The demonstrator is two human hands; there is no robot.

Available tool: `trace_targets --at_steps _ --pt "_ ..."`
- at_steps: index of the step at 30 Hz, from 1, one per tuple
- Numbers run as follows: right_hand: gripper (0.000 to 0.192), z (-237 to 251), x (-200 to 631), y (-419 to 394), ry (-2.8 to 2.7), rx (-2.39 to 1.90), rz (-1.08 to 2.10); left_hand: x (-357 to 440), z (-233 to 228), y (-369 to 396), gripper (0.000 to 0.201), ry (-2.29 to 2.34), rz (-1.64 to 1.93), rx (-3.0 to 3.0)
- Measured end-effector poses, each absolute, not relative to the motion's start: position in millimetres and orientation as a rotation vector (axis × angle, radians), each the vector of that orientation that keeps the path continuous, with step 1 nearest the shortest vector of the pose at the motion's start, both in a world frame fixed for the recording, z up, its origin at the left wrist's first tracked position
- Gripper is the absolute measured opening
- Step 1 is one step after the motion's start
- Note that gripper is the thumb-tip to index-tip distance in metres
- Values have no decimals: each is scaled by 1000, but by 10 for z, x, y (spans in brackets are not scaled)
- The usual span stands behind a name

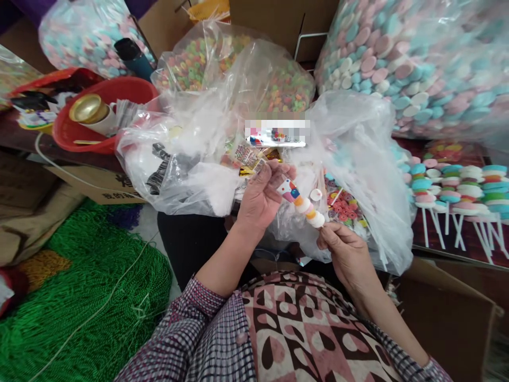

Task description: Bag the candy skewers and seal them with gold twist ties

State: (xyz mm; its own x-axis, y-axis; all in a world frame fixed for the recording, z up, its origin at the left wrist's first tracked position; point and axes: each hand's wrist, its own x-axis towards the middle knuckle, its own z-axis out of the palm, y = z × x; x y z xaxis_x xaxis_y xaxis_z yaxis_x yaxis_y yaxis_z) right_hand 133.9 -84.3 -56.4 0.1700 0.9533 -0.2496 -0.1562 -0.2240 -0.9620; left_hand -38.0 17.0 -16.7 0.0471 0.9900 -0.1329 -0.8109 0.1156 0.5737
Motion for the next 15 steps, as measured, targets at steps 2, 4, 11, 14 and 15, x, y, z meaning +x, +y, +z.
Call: trace_targets --at_steps 2,4,11,14,15 --pt "33 -563 1354 -861 -876 -1379 1285 -362 -180 163 13 592 1427 394" --pt "35 -563 1375 -887 -925 -1411 1296 -353 -185 163 15 633 1423 381" --pt "44 -514 1402 -910 -1092 -1453 1370 -309 -142 164 16 619 1414 323" --pt "41 -516 1384 -877 -1055 -1403 1405 -282 -115 150 15 597 1404 342" --pt "39 -522 1375 -866 -1032 -1385 1403 -272 -111 145 15 600 1411 344"
